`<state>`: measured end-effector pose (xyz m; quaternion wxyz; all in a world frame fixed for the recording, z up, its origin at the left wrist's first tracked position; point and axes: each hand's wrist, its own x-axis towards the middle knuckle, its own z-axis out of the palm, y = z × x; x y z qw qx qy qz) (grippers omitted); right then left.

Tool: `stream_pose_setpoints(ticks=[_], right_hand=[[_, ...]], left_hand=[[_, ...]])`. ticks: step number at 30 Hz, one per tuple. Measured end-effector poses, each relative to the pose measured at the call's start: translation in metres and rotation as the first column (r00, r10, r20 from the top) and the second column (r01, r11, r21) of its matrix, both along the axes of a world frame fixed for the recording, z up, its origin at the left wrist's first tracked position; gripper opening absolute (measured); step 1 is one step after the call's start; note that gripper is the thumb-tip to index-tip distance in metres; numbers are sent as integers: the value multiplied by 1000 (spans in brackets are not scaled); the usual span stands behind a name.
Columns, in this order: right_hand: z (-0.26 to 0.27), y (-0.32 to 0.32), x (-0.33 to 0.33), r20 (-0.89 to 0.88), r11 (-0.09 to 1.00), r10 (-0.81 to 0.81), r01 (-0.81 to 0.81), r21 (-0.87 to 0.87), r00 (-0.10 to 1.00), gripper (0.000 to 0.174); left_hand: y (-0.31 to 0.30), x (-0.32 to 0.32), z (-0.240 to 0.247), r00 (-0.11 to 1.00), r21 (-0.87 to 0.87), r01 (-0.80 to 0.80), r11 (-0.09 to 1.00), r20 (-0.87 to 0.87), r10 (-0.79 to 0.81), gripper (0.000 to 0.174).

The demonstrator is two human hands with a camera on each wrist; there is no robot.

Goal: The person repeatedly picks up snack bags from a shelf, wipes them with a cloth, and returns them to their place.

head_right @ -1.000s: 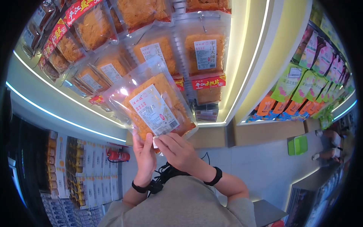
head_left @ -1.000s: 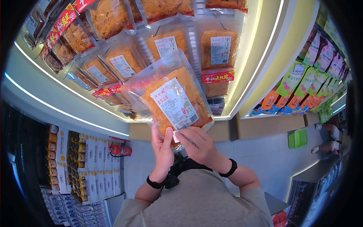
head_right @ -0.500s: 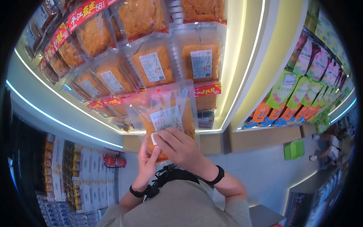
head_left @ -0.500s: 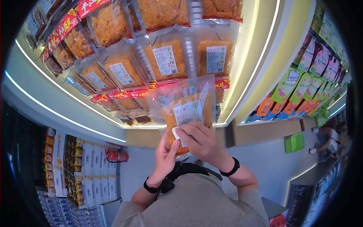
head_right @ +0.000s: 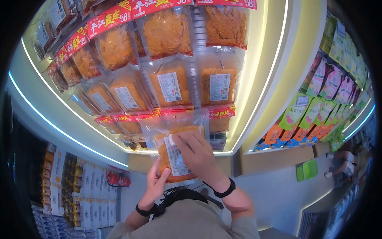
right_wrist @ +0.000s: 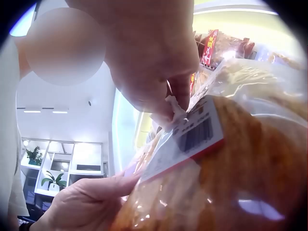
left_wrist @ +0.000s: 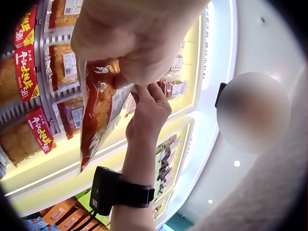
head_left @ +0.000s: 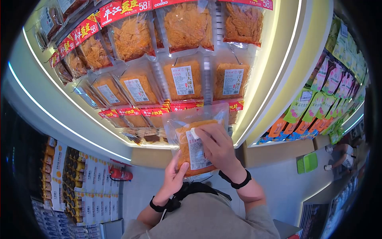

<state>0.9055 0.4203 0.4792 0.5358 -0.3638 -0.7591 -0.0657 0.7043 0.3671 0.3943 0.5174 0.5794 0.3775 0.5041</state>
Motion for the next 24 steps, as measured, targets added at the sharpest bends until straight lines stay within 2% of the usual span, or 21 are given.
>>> stream_pose_setpoints(ticks=[3,4,6,10,12,13,15,19,21,24], right_hand=[[-10,16,26,-100,973,-225,219,-68,969,27],[-17,19,36,-94,975,-220,215,-60,971,27],[-35,21,53,-113,901,-429,414,-130,896,23],[-68,0,64,-154,872,-481,454,-182,863,20],[-85,-14,61,-235,841,-521,447,-304,821,23],[-94,-21,61,-232,838,-528,457,-300,817,23],[-115,-34,65,-250,779,-612,517,-355,750,18],[-152,-66,66,-310,723,-685,561,-403,660,18],[-165,-87,60,-282,624,-769,578,-525,574,21],[-192,-116,53,-243,554,-821,616,-560,517,20]], left_hand=[[16,-17,1,1000,43,4,999,20,-5,57],[21,-23,2,999,25,27,999,23,-28,57],[39,-38,1,997,19,44,999,69,-45,58],[78,-52,12,988,72,69,995,133,-78,59],[99,-55,13,976,66,69,995,203,-81,61],[109,-56,14,974,69,79,995,208,-91,61],[128,-57,18,965,23,139,990,222,-140,61],[160,-53,16,954,41,182,983,237,-186,62],[169,-51,14,955,75,167,983,234,-180,62],[181,-49,19,940,59,245,968,231,-252,62]])
